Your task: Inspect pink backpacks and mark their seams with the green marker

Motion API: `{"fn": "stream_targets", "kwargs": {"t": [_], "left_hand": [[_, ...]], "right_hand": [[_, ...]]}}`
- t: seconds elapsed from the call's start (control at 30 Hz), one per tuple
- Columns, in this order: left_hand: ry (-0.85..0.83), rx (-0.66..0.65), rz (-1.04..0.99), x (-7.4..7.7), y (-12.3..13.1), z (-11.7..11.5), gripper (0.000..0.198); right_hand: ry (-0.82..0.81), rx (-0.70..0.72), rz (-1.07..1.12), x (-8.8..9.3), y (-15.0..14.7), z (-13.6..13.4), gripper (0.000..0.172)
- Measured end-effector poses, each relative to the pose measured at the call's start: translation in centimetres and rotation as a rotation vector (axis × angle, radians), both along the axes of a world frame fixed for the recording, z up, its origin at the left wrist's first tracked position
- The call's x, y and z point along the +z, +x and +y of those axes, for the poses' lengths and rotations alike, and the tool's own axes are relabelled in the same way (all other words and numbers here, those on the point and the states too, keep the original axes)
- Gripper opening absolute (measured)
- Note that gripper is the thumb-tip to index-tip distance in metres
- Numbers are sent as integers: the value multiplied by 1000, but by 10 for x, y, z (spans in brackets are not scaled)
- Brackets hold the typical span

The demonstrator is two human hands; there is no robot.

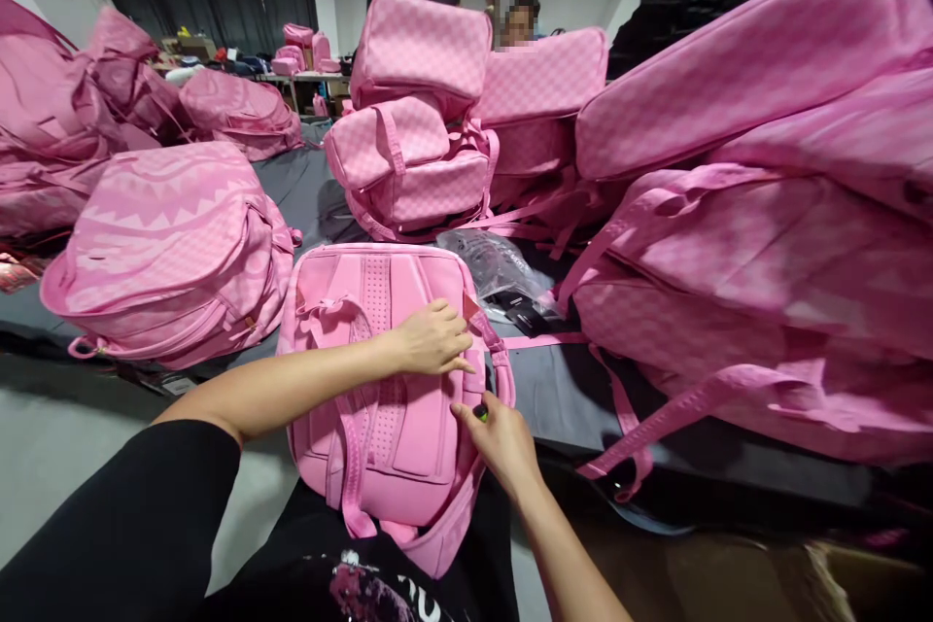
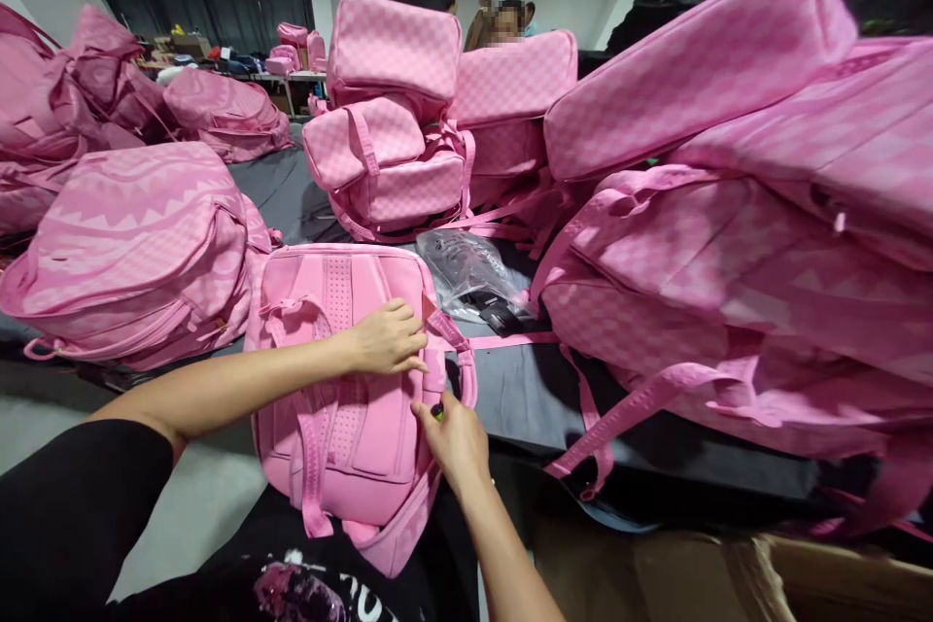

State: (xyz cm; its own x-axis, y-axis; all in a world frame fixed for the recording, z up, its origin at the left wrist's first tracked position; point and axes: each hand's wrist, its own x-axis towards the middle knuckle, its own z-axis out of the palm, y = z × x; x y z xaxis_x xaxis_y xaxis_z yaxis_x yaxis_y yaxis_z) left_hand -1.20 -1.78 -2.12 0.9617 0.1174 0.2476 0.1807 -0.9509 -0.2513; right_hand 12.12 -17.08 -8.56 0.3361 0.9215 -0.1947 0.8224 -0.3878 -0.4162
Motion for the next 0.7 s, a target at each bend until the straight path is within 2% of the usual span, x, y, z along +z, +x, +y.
{"fn": "stream_targets", "kwargs": {"t": [0.1, 0.23, 0.4, 0.5, 0.57, 0.7], "left_hand": [[-41, 33, 49, -7, 10, 12, 56], [-49, -23, 60, -9, 2, 31, 56], [128, -69, -93, 14, -18, 84, 64], [231, -56, -104, 26, -28, 109, 63], [267, -24, -86, 28, -32, 115, 61], [255, 132, -109, 23, -34, 111, 57]], "right_hand": [[-15, 24, 7, 1, 6, 10, 29], [-34, 20, -16, -3, 4, 10, 29], [-48, 36, -69, -6, 2, 6, 30], [-61, 29, -65, -6, 3, 7, 30], [-67, 23, -56, -5, 3, 8, 30], [-68, 22, -48, -5, 1, 7, 33]]}}
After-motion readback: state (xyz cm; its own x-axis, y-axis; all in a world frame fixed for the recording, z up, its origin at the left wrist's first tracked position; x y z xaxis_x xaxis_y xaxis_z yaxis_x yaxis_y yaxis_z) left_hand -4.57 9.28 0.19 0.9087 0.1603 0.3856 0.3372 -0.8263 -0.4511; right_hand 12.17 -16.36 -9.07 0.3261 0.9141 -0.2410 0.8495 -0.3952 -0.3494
